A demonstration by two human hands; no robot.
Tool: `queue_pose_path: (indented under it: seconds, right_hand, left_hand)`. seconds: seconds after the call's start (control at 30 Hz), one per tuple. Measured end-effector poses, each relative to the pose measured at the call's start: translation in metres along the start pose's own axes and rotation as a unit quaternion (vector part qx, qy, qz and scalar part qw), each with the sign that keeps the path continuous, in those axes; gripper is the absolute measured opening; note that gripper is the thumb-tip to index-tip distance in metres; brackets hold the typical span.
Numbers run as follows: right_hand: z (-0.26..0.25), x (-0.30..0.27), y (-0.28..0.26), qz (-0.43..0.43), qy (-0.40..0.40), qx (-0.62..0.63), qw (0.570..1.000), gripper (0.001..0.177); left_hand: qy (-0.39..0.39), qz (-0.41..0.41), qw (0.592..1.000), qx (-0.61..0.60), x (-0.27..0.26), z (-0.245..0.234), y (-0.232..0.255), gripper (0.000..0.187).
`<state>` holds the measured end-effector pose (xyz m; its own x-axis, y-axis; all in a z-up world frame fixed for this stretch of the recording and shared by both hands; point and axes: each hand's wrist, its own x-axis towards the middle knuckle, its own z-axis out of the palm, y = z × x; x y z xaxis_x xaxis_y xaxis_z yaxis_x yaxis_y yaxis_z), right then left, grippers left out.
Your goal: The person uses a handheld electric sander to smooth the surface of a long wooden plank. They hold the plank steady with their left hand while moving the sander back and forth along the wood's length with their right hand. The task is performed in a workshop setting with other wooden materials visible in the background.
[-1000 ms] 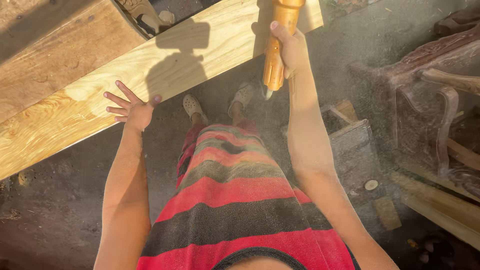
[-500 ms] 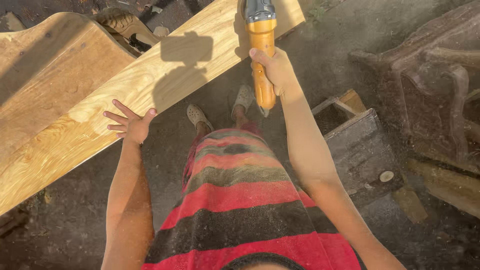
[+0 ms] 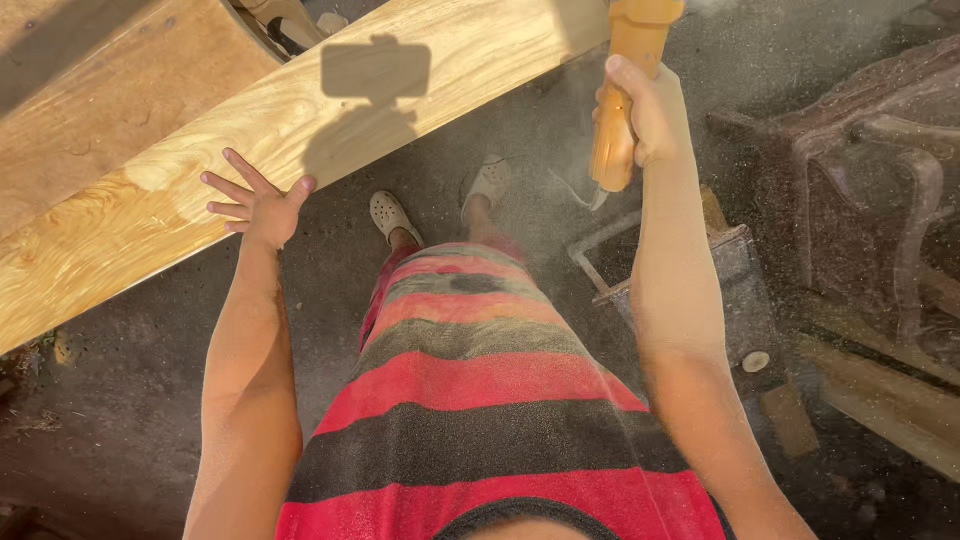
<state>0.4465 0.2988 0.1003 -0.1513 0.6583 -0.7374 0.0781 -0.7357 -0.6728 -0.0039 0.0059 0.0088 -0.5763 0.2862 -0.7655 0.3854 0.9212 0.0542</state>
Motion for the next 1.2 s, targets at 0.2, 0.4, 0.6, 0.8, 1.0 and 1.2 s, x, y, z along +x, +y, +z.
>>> queue_pose_path:
  seconds: [0.2, 0.4, 0.6, 0.8, 1.0, 1.2]
  right_hand:
    - [0.056, -0.021, 0.069, 0.003, -0.111, 0.008, 0.994, 0.027]
    - [0.085, -0.050, 0.099, 0.007, -0.139, -0.089, 0.986, 0.035]
    - [-0.002, -0.038, 0.053, -0.001, -0.062, 0.002, 0.998, 0.034]
    - [-0.020, -0.028, 0.040, -0.012, -0.015, -0.020, 1.000, 0.038]
    - [0.083, -0.058, 0.103, 0.030, -0.143, -0.039, 0.988, 0.029]
    - [0.197, -0.078, 0.115, 0.025, -0.212, -0.259, 0.942, 0.035]
  left_hand:
    - [-0.005, 0.008, 1.000, 0.008, -0.002, -0.002, 0.001, 0.135]
    - [-0.009, 0.003, 1.000, 0.011, -0.006, -0.005, 0.009, 0.136]
    - [0.006, 0.010, 1.000, 0.012, -0.004, 0.000, 0.002, 0.134]
    - [0.004, 0.012, 1.000, 0.022, 0.000, 0.002, 0.005, 0.132]
    - [-0.009, 0.038, 0.999, -0.013, -0.005, -0.003, -0.001, 0.098]
    - [-0.023, 0.042, 0.997, -0.056, -0.014, -0.012, 0.000, 0.079]
